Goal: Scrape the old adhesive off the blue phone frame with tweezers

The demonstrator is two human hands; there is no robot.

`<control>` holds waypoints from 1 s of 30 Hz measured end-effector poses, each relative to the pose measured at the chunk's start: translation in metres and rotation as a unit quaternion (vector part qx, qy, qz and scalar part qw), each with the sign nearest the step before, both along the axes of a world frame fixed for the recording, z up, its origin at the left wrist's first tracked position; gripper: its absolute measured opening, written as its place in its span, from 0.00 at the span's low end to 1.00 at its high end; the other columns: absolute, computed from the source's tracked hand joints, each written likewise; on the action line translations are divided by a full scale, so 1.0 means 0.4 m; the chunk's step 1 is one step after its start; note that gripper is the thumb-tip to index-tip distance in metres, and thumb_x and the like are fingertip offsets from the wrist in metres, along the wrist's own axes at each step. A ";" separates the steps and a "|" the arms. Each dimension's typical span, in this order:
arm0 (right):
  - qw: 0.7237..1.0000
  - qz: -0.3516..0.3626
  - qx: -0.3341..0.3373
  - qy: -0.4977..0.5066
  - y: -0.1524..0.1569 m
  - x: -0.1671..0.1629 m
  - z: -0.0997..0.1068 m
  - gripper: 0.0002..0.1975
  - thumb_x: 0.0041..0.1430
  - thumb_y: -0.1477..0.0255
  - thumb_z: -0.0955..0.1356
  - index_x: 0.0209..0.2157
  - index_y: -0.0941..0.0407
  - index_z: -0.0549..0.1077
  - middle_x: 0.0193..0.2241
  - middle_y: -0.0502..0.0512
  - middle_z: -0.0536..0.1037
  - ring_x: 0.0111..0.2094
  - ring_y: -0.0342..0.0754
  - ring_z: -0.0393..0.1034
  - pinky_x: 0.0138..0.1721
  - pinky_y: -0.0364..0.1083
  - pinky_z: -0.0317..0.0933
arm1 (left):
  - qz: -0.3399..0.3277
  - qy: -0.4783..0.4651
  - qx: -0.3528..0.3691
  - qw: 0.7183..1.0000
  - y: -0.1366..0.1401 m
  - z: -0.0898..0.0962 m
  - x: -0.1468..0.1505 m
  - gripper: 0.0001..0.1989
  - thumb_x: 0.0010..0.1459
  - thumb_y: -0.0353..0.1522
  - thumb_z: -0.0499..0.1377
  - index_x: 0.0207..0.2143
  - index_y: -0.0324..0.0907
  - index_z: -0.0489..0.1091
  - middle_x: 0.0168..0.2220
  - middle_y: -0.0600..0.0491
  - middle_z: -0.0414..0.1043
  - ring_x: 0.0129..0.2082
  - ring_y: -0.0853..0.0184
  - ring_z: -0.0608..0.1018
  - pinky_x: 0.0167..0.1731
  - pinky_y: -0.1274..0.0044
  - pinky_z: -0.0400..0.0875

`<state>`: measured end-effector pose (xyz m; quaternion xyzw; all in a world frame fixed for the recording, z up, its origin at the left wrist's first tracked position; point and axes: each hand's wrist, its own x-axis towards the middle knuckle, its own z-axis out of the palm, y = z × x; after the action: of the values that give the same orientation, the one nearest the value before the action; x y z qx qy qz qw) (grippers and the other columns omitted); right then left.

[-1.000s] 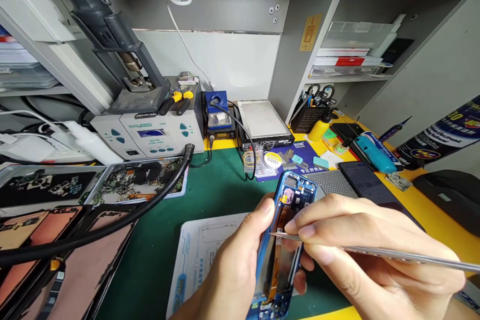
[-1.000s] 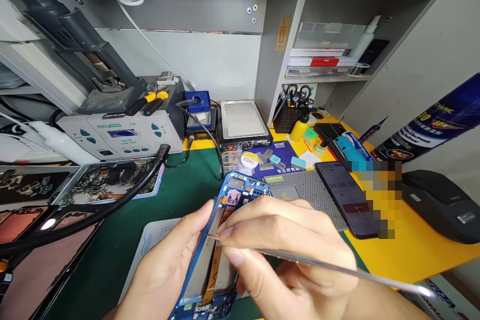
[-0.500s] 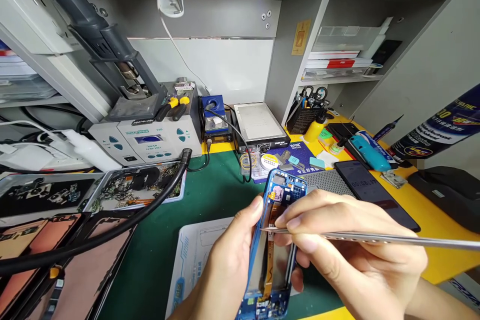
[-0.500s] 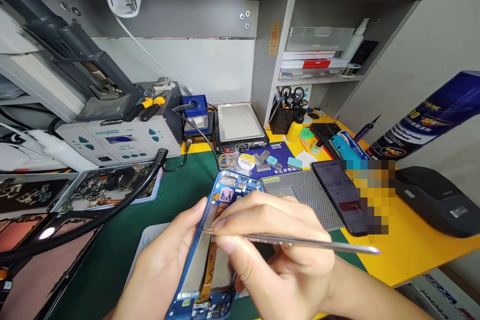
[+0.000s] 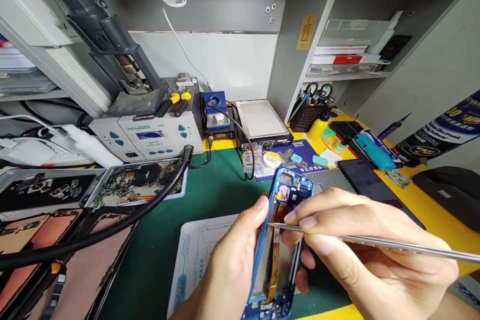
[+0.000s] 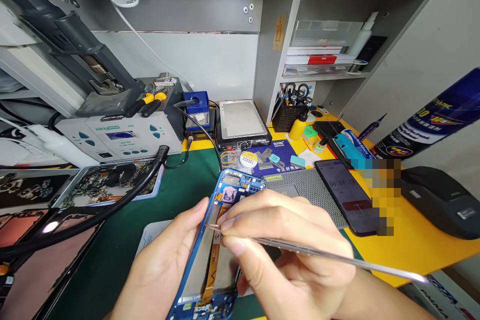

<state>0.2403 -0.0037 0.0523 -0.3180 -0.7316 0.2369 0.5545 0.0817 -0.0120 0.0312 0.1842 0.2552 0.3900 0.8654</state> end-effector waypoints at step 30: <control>0.999 -0.010 0.033 0.011 0.009 -0.011 0.024 0.13 0.52 0.85 0.70 0.34 0.54 0.81 0.27 0.50 0.83 0.26 0.46 0.80 0.25 0.43 0.76 | 0.000 0.001 0.002 1.000 -0.007 0.003 0.004 0.28 0.62 0.50 0.55 0.45 0.34 0.77 0.30 0.46 0.76 0.30 0.61 0.77 0.38 0.68 0.72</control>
<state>0.2358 0.0000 0.0618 -0.3043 -0.7298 0.2102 0.5750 0.0834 -0.0147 0.0324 0.1860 0.2552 0.3899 0.8650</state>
